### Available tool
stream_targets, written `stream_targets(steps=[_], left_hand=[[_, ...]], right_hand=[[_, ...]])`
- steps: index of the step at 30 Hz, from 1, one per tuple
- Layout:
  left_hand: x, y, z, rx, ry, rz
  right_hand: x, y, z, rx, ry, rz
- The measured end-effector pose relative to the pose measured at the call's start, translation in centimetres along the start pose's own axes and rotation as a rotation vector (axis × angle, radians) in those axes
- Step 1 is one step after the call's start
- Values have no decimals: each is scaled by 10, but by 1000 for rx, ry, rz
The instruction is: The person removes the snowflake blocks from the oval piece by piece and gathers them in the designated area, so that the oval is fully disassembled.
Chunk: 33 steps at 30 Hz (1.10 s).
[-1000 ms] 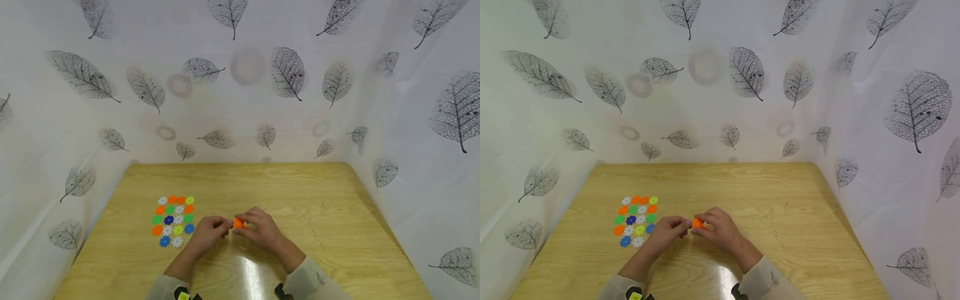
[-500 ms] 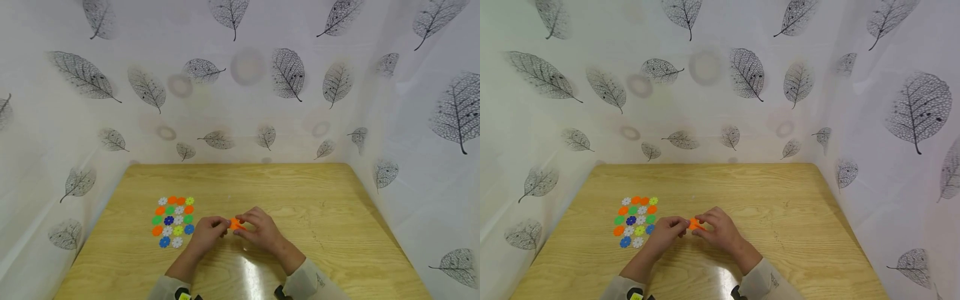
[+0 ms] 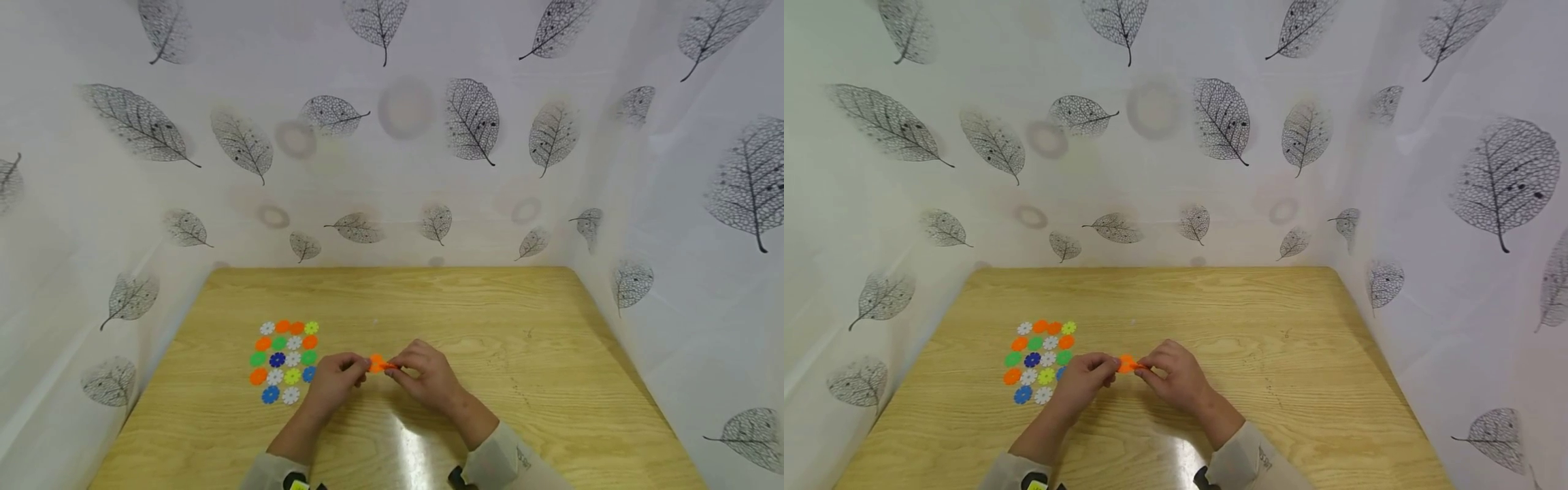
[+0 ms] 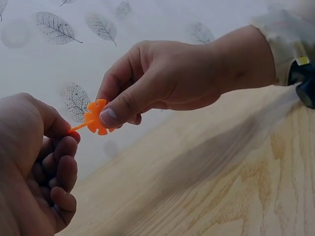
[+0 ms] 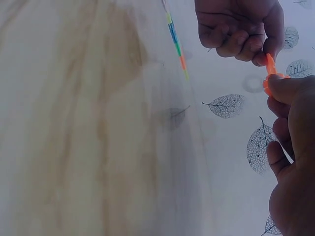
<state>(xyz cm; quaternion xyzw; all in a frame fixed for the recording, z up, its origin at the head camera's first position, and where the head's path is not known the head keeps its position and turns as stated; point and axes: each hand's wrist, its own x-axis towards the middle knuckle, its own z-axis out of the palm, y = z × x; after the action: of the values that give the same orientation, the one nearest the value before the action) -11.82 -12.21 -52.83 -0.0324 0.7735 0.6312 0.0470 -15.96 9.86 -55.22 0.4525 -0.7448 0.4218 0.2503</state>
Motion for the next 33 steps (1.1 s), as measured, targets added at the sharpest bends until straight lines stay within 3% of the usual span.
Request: stream_targets(steps=[4,9,12,16,24,33], left_hand=[[-1,-4,-9,-49,35,-37],[-8,-10,-44,-83,130,-99],[-12,-13,-63,-28,127,-118],[-18,-22,-83,47,109,-159],[-31,-35,-121,240,213,-193],[-47,-45,-154,407,291,-260]], right_hand=[[0,-1,0,-36,-3,-8],[-4,0,-7,-64,55,25],[-5,1,-10,-42,48,72],[-6,-2,-7,-17,-21,148],[3,-19,10,82,-218,449],[17,-28,44,115,-429,501]])
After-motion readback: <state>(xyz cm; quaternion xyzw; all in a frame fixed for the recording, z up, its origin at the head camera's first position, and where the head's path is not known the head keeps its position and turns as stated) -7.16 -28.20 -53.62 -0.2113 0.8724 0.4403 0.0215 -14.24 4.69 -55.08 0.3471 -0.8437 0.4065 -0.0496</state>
